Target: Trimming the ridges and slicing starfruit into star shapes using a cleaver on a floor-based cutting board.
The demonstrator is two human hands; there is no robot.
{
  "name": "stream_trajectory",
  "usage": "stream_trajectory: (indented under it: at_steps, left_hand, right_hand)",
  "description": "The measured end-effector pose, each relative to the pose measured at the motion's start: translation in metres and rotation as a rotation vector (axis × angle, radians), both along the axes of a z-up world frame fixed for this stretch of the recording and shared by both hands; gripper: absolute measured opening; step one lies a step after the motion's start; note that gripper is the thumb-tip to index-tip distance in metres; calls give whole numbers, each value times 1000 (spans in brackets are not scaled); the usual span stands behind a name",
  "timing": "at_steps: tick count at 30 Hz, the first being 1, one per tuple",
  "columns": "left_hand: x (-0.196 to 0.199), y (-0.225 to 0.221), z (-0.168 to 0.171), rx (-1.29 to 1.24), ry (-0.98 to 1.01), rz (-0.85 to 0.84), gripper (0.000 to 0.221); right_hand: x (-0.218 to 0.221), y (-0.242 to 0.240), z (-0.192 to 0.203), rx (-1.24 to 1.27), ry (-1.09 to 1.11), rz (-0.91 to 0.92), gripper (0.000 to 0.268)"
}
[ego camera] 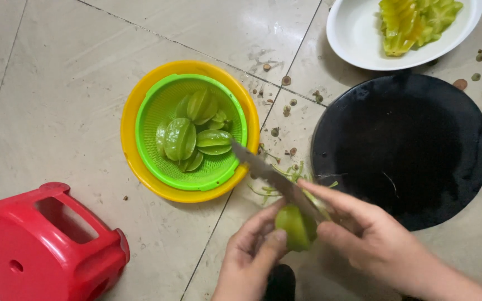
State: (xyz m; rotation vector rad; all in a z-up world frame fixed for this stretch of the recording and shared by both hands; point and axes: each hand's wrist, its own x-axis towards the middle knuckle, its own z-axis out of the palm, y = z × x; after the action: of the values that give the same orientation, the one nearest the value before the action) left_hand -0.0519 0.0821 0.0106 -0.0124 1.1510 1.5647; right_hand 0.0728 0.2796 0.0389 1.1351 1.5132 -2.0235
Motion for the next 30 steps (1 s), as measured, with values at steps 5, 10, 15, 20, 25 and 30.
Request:
stream_trajectory:
  at_steps: [5, 10, 15, 20, 25, 30]
  left_hand:
    - [-21, 4, 5, 135, -282, 200, 56]
    - [-25, 5, 8, 65, -377, 303, 57]
    - [-22, 5, 2, 160, -372, 285, 55]
    - [-13, 3, 0, -2, -431, 400, 61]
    - [-8, 1, -6, 3, -429, 385, 62]
    - [-3, -5, -13, 7, -426, 380, 63]
  right_hand:
    - [4, 8, -6, -210, -177, -51, 82]
    - [-7, -5, -9, -440, -174, -211, 51]
    - [4, -19, -14, -271, -121, -194, 46]
    - [11, -30, -11, 183, 168, 113, 86]
    - [9, -32, -7, 335, 171, 239, 85]
    - [8, -32, -7, 359, 181, 256, 87]
